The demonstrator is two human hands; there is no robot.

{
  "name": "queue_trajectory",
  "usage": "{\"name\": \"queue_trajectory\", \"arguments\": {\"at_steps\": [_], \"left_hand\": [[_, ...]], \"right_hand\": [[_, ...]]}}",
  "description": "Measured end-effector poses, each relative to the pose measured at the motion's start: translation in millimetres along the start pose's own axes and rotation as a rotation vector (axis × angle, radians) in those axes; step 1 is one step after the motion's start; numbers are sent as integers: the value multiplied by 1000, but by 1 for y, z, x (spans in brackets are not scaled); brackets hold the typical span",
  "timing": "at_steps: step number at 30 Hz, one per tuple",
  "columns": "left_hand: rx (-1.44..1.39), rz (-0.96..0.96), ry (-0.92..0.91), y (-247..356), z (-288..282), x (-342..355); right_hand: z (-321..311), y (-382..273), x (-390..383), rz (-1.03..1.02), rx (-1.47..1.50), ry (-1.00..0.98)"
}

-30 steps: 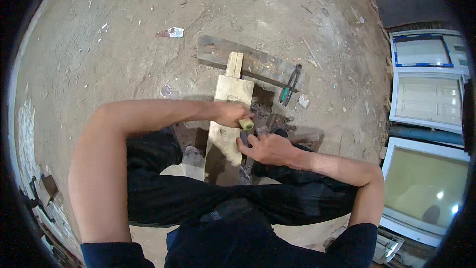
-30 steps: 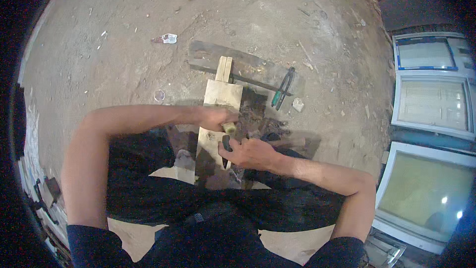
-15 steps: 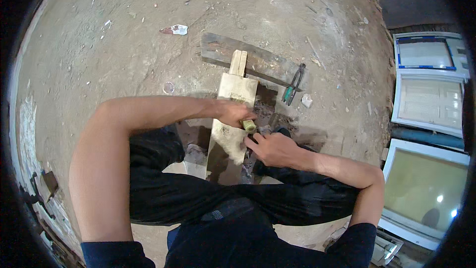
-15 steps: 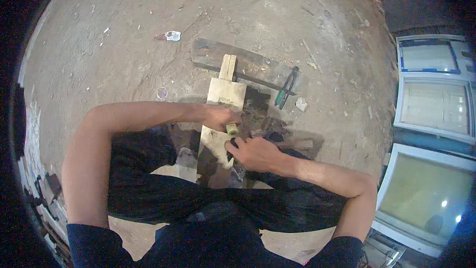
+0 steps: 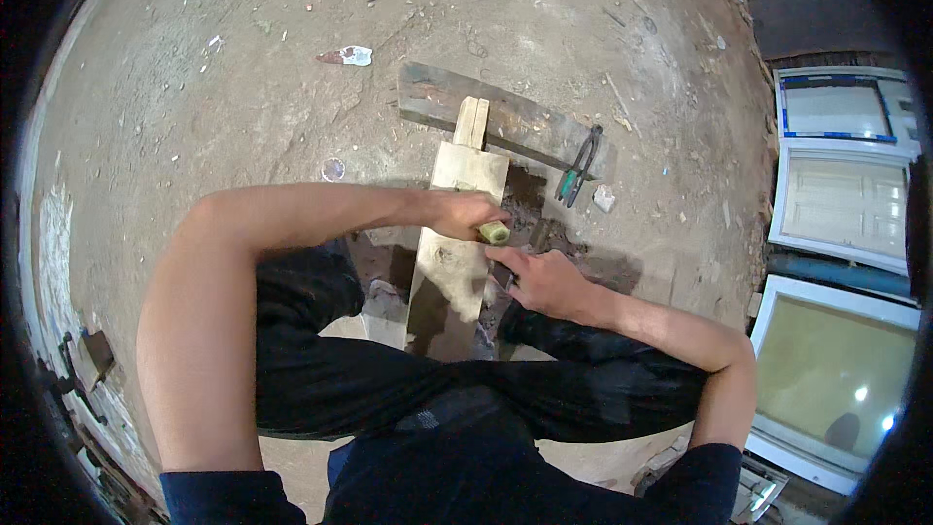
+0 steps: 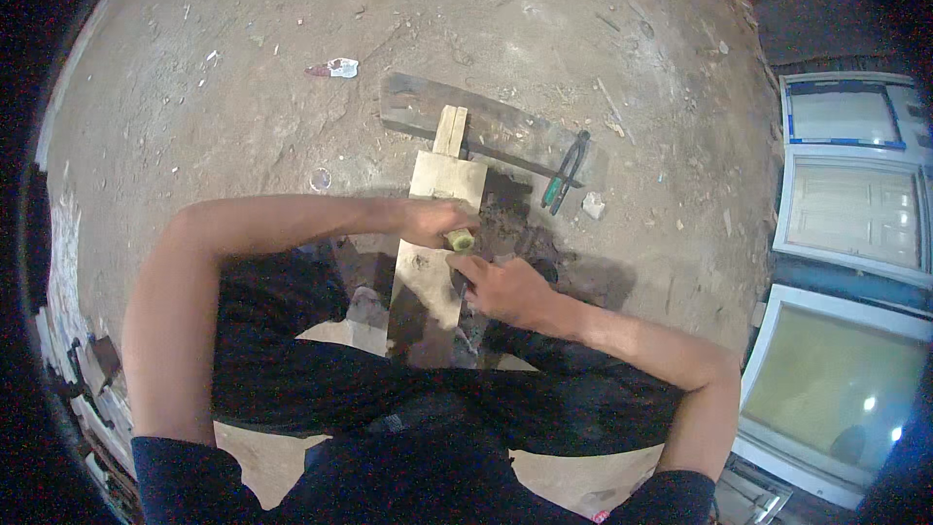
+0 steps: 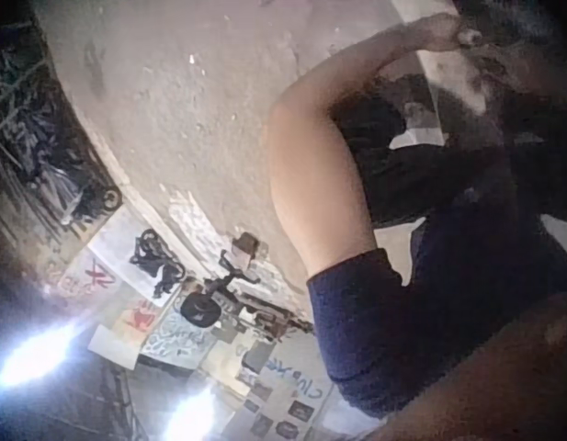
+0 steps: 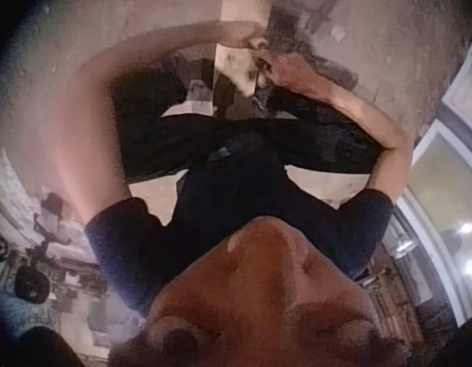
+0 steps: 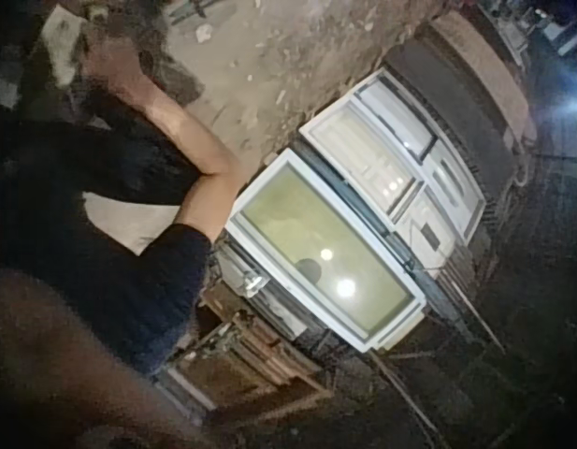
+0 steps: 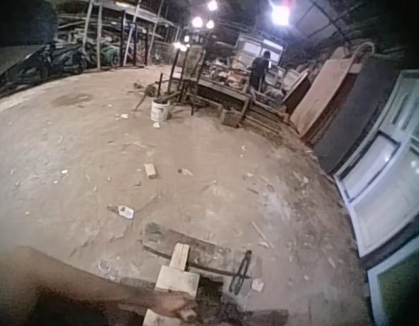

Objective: The person sharpens a metal tool bit against a file and then uses a hammer and a punch to drive a component into a wooden block.

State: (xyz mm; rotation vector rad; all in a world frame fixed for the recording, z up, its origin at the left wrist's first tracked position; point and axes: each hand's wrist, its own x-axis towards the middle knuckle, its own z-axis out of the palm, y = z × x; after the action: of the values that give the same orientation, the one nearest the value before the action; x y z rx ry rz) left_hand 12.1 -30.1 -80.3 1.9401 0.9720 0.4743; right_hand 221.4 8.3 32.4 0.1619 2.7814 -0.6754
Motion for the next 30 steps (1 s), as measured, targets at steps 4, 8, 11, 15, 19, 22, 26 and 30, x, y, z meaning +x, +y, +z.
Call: {"name": "queue_trajectory", "arguments": {"at_steps": [4,8,11,15,19,22,26,30], "left_hand": [[-61,-13,-74,4,-7,2],[38,164,82,-11,8,-1],[-10,124,56,-11,8,-1],[-48,85,23,4,-7,-3],[-20,90,38,-2,-1,2],[20,104,120,-19,12,-6],[81,129,39,-10,2,3],[-81,-49,-18,-2,8,2]], "right_hand": [[6,-1,1,-5,19,1],[10,8,2,7,62,30],[8,20,3,-24,-12,16],[4,13,-4,-89,-16,49],[0,19,-2,-250,125,231],[-13,-6,9,79,6,-51],[-3,22,8,-422,152,444],[-16,1,13,19,-43,248]]}}
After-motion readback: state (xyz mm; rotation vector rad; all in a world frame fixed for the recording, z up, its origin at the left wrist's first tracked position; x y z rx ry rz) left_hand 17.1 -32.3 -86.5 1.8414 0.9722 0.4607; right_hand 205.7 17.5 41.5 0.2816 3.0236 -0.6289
